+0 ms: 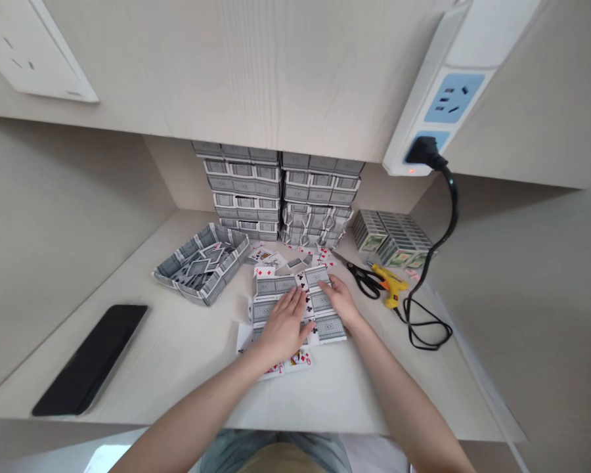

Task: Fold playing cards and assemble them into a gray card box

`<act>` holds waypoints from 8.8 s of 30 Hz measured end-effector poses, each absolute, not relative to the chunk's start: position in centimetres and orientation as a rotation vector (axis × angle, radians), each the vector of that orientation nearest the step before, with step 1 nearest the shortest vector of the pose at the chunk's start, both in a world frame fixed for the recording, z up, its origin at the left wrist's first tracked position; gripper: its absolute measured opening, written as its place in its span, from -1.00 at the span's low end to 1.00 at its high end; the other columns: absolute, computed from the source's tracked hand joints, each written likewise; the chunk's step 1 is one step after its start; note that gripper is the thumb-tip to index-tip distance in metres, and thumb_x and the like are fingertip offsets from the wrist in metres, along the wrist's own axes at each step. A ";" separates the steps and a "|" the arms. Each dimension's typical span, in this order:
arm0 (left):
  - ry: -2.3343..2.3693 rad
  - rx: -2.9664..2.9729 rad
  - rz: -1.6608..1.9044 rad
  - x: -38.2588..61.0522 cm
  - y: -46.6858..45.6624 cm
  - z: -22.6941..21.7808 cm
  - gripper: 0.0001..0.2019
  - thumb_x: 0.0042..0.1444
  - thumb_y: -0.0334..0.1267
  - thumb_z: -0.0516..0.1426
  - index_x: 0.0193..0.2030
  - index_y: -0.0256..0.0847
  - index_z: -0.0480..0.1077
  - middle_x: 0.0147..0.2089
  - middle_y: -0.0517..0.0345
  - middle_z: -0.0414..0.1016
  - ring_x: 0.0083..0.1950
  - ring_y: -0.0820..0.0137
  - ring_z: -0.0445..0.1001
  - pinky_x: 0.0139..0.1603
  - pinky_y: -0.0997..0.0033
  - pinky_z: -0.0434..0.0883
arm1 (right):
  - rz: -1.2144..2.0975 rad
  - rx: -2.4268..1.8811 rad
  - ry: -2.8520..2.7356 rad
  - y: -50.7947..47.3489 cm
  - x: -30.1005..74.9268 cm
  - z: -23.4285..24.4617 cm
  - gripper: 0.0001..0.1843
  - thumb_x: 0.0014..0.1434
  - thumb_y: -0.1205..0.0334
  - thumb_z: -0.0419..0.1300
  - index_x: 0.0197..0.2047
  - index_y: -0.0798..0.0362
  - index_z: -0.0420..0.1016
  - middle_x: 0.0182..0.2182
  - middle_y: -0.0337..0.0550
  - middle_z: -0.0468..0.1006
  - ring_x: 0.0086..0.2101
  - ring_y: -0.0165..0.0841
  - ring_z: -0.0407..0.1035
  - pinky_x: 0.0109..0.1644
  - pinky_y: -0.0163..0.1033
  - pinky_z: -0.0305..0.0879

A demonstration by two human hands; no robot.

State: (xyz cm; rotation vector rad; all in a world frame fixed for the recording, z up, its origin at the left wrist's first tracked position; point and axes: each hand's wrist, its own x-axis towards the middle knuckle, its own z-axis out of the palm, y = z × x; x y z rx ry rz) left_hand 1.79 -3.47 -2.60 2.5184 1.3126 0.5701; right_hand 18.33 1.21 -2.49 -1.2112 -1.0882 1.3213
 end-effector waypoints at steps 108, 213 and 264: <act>1.304 2.662 0.261 -1.0 2.2 2.2 -0.37 -0.05 -0.07 0.10 0.15 -0.27 0.09 0.24 -0.07 0.04 0.27 0.22 -0.04 0.20 0.28 0.03 | 0.697 -1.671 -1.559 1.1 17.8 -2.9 -0.64 0.01 0.20 0.05 -0.09 0.12 0.33 -0.29 -0.08 0.51 -0.28 -0.30 0.39 -0.19 -0.24 0.25; 0.888 1.778 0.663 -4.3 3.2 1.2 -0.47 -0.21 -0.19 0.24 -0.01 -0.20 0.34 0.02 0.04 0.39 0.04 0.31 0.34 0.08 0.32 0.22 | 0.940 -1.285 -1.771 0.0 20.1 -2.6 -0.66 -0.06 0.42 0.08 -0.22 0.00 0.53 -0.24 -0.20 0.56 -0.22 -0.30 0.42 -0.07 -0.18 0.27; 1.515 2.497 0.654 -4.7 4.7 -2.1 -0.34 -0.03 0.03 0.08 0.19 -0.21 0.06 0.20 -0.06 0.16 0.28 0.20 -0.04 0.23 0.10 -0.06 | 1.122 -1.289 -1.667 0.3 19.0 -2.4 -0.63 -0.01 -0.07 0.11 -0.44 0.08 0.51 -0.49 -0.23 0.51 -0.39 -0.30 0.37 -0.29 -0.26 0.24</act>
